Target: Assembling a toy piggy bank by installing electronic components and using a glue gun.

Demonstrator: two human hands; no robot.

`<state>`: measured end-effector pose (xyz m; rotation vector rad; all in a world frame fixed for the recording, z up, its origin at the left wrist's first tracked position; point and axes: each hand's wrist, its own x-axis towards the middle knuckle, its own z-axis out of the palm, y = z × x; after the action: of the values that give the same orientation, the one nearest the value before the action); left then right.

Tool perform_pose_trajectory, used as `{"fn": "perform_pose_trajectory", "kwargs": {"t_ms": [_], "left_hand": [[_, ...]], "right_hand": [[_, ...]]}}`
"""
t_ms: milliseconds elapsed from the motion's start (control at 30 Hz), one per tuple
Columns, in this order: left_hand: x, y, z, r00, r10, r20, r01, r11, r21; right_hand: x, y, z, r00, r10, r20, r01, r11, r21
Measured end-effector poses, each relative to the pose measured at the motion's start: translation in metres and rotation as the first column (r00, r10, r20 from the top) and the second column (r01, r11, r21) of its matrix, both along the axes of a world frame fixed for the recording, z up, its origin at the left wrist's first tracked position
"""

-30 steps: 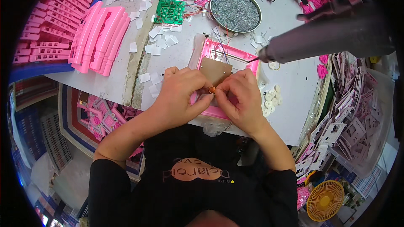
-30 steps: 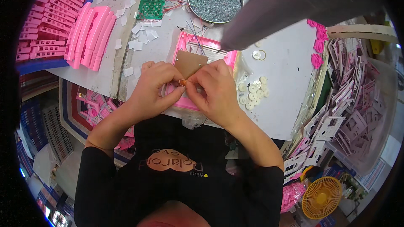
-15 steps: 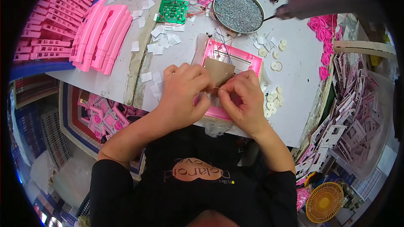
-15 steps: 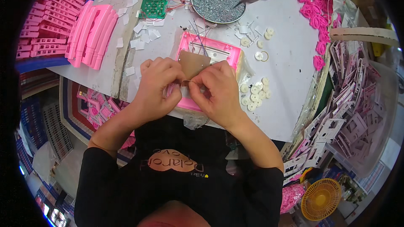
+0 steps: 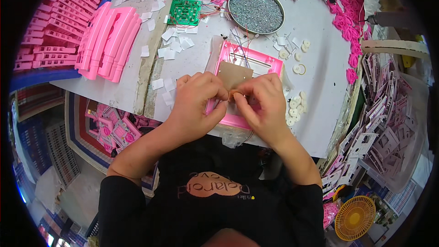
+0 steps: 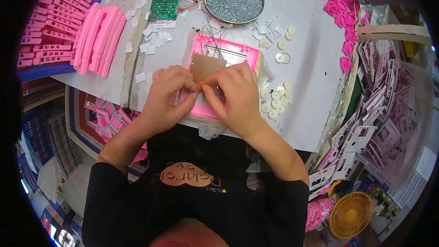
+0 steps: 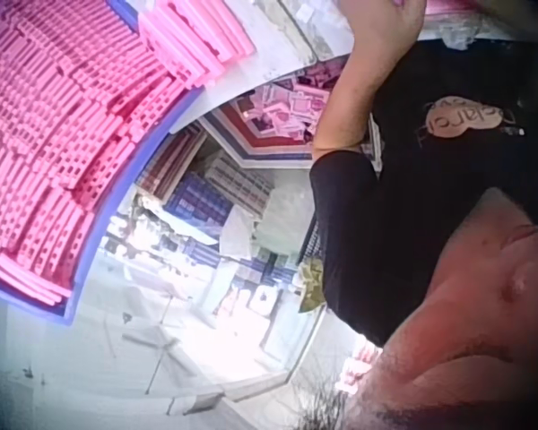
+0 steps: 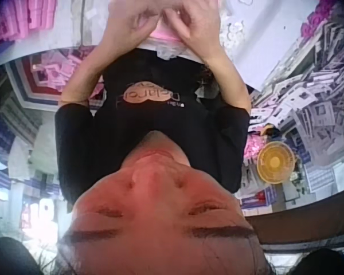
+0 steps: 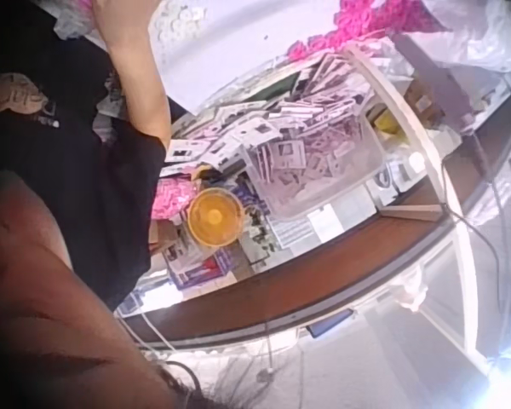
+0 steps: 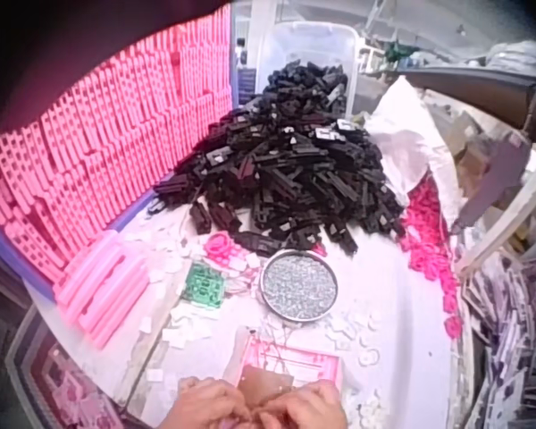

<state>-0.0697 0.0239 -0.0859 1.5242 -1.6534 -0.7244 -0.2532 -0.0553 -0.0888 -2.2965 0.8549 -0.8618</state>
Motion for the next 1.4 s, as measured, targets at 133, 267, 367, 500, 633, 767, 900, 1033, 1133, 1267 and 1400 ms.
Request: {"fn": "perform_pose_trajectory", "kwargs": {"t_ms": [133, 267, 367, 500, 633, 767, 900, 1033, 1133, 1267, 1400], "left_hand": [[0.0, -0.002, -0.005, 0.984, 0.012, -0.178, -0.009, 1.0, 0.014], [-0.004, 0.0, -0.011, 0.983, 0.037, -0.179, -0.036, 0.999, 0.008], [-0.005, -0.001, -0.001, 0.999, 0.023, -0.044, -0.026, 0.998, -0.063], [0.004, -0.005, 0.0, 0.986, -0.012, -0.169, 0.039, 0.987, 0.158], [0.018, -0.016, 0.012, 0.815, 0.145, -0.562, 0.275, 0.756, 0.594], [0.026, -0.029, 0.019, 0.698, 0.231, -0.678, 0.409, 0.648, 0.642], [0.033, -0.032, 0.013, 0.823, -0.059, -0.565, 0.424, 0.726, 0.541], [0.027, -0.026, 0.012, 0.941, -0.333, -0.066, 0.339, 0.912, 0.229], [0.022, -0.019, -0.002, 0.936, -0.338, 0.098, 0.337, 0.941, 0.035], [0.023, -0.017, -0.01, 0.936, -0.335, 0.111, 0.342, 0.939, -0.042], [0.024, -0.014, -0.013, 0.947, -0.312, 0.08, 0.316, 0.948, -0.043]], "right_hand": [[0.001, 0.004, 0.001, 0.992, 0.118, 0.054, -0.11, 0.987, -0.119], [-0.002, 0.008, 0.006, 0.993, 0.099, 0.068, -0.099, 0.995, 0.001], [-0.006, 0.008, -0.003, 0.992, 0.092, 0.086, -0.094, 0.995, 0.02], [-0.005, 0.013, -0.001, 0.994, 0.101, 0.045, -0.095, 0.988, -0.125], [-0.005, 0.015, 0.0, 0.988, 0.151, -0.015, -0.15, 0.96, -0.235], [-0.006, 0.013, 0.002, 0.98, 0.187, -0.066, -0.198, 0.943, -0.269], [-0.007, 0.015, 0.001, 0.975, 0.196, -0.105, -0.218, 0.934, -0.283], [-0.007, 0.02, -0.001, 0.966, 0.178, -0.189, -0.227, 0.933, -0.28], [-0.006, 0.025, -0.001, 0.951, 0.155, -0.267, -0.23, 0.933, -0.276], [0.0, 0.027, -0.008, 0.948, 0.151, -0.281, -0.23, 0.933, -0.278], [0.003, 0.026, -0.008, 0.939, 0.166, -0.301, -0.256, 0.922, -0.29]]}}
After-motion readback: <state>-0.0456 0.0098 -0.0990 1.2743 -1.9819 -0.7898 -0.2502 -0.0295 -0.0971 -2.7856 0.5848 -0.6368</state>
